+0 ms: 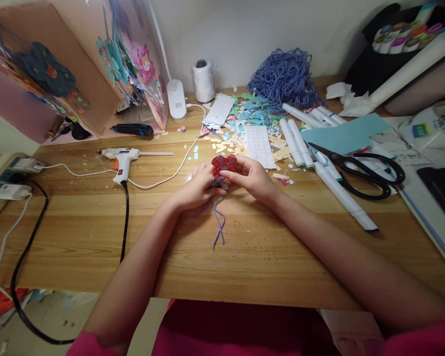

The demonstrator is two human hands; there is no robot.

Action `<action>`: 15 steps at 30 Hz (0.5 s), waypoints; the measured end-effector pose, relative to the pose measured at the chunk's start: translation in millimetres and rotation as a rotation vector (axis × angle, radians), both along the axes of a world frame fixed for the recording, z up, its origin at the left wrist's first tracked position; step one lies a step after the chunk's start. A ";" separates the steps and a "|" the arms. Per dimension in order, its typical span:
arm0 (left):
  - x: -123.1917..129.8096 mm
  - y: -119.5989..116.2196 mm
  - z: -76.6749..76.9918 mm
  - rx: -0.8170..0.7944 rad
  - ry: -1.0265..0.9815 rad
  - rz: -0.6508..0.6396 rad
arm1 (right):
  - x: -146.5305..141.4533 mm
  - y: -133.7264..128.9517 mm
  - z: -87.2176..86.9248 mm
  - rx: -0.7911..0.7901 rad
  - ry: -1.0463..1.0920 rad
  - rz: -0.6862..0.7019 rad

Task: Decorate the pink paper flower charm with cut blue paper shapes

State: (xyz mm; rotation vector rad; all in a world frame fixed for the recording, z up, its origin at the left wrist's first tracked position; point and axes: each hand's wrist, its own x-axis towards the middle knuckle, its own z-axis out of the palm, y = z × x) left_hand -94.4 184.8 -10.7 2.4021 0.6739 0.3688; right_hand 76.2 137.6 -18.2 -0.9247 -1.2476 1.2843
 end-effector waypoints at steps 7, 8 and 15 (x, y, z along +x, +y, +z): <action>-6.9 -8.2 13.4 -0.273 -0.103 0.002 | -0.8 -1.0 0.2 0.023 0.029 0.015; -7.6 -9.4 15.0 -0.363 -0.105 0.029 | -1.0 -1.5 0.9 0.024 0.036 0.020; -7.8 -18.0 26.8 -0.651 -0.150 0.092 | -2.0 -6.0 13.4 0.035 0.085 0.016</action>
